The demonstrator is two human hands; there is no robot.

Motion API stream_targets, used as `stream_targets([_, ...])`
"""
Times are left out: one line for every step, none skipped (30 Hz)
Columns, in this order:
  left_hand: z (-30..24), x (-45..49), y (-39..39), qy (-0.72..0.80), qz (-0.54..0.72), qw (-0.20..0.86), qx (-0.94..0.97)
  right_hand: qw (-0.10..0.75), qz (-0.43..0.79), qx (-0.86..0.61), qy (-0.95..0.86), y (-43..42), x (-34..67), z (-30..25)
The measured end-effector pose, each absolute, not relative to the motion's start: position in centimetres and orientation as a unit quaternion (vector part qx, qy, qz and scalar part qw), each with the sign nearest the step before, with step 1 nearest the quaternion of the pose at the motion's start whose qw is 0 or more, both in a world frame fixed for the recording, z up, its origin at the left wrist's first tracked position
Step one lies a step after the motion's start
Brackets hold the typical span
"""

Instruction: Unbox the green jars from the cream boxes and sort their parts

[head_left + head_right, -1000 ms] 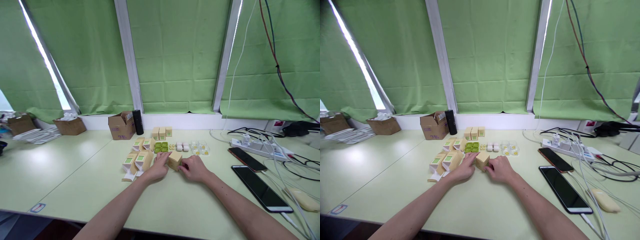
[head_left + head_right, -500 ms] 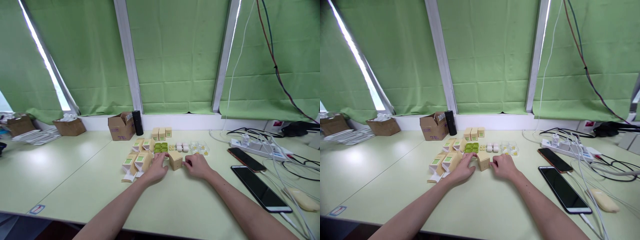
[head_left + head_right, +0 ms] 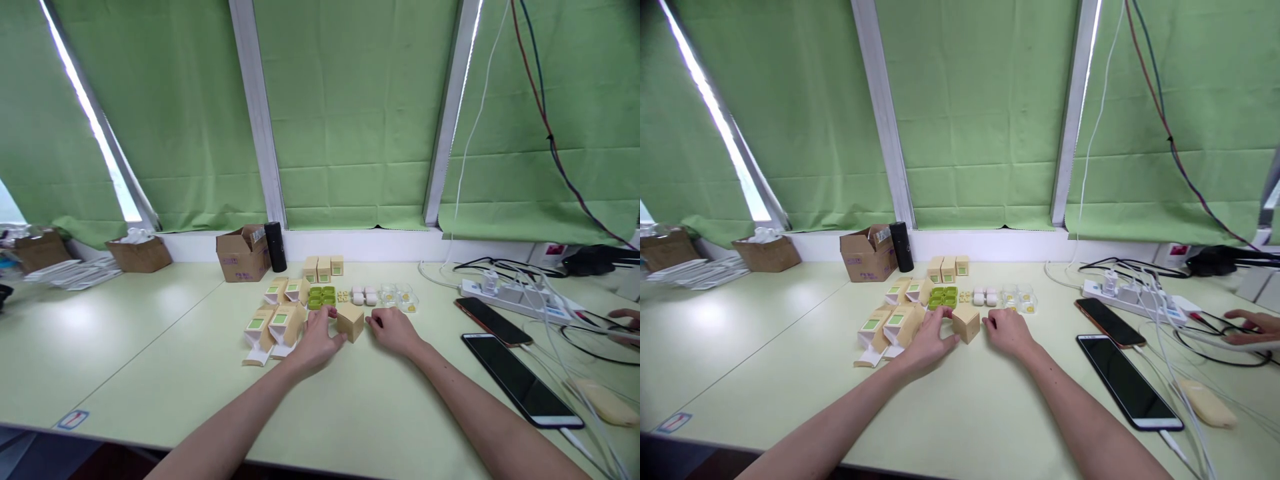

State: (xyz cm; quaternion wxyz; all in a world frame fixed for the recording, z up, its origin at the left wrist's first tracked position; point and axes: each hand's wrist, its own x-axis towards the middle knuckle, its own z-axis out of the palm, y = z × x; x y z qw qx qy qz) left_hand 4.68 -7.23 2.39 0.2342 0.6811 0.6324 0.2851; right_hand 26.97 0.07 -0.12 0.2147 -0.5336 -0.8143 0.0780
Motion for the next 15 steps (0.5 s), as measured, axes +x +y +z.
stream_targets([2.5, 5.0, -7.4, 0.635, 0.286, 0.230, 0.680, 0.218, 0.081, -0.533, -0.813, 0.2, 27.0, -0.2])
stream_targets([2.5, 5.4, -7.4, 0.639, 0.287, 0.224, 0.678, 0.221, 0.082, -0.533, -0.812, 0.2, 26.9, -0.3])
stream_targets([2.6, 5.8, -7.5, 0.643, 0.288, 0.215, 0.676, 0.224, 0.083, -0.533, -0.811, 0.3, 26.9, -0.4])
stream_targets([2.7, 6.1, -7.5, 0.648, 0.286, 0.206, 0.675, 0.226, 0.084, -0.534, -0.810, 0.4, 26.9, -0.5])
stream_targets([2.8, 6.5, -7.4, 0.653, 0.283, 0.198, 0.674, 0.231, 0.085, -0.534, -0.809, 0.4, 27.0, -0.5])
stream_targets([3.0, 6.8, -7.4, 0.657, 0.278, 0.192, 0.674, 0.238, 0.086, -0.534, -0.807, 0.4, 27.0, -0.6])
stream_targets([3.1, 7.1, -7.2, 0.661, 0.272, 0.186, 0.674, 0.249, 0.088, -0.531, -0.805, 0.4, 27.1, -0.6])
stream_targets([3.1, 7.3, -7.1, 0.664, 0.267, 0.180, 0.675, 0.265, 0.089, -0.528, -0.802, 0.4, 27.1, -0.6])
stream_targets([3.1, 7.5, -7.0, 0.666, 0.263, 0.173, 0.677, 0.284, 0.089, -0.523, -0.799, 0.4, 27.2, -0.6])
stream_targets([3.1, 7.6, -6.8, 0.667, 0.262, 0.167, 0.677, 0.306, 0.088, -0.517, -0.795, 0.4, 27.3, -0.6])
stream_targets([2.9, 7.7, -6.7, 0.668, 0.264, 0.163, 0.677, 0.328, 0.085, -0.511, -0.790, 0.3, 27.3, -0.6])
stream_targets([2.7, 7.8, -6.6, 0.667, 0.270, 0.162, 0.675, 0.350, 0.081, -0.503, -0.786, 0.2, 27.3, -0.5])
stream_targets([2.4, 7.8, -6.4, 0.665, 0.282, 0.165, 0.672, 0.372, 0.075, -0.494, -0.782, 0.1, 27.3, -0.3])
stream_targets([2.0, 7.8, -6.3, 0.657, 0.299, 0.167, 0.671, 0.394, 0.068, -0.483, -0.779, 0.0, 27.2, -0.1])
stream_targets([1.6, 7.8, -6.2, 0.645, 0.321, 0.166, 0.673, 0.414, 0.060, -0.471, -0.777, -0.2, 27.1, 0.0])
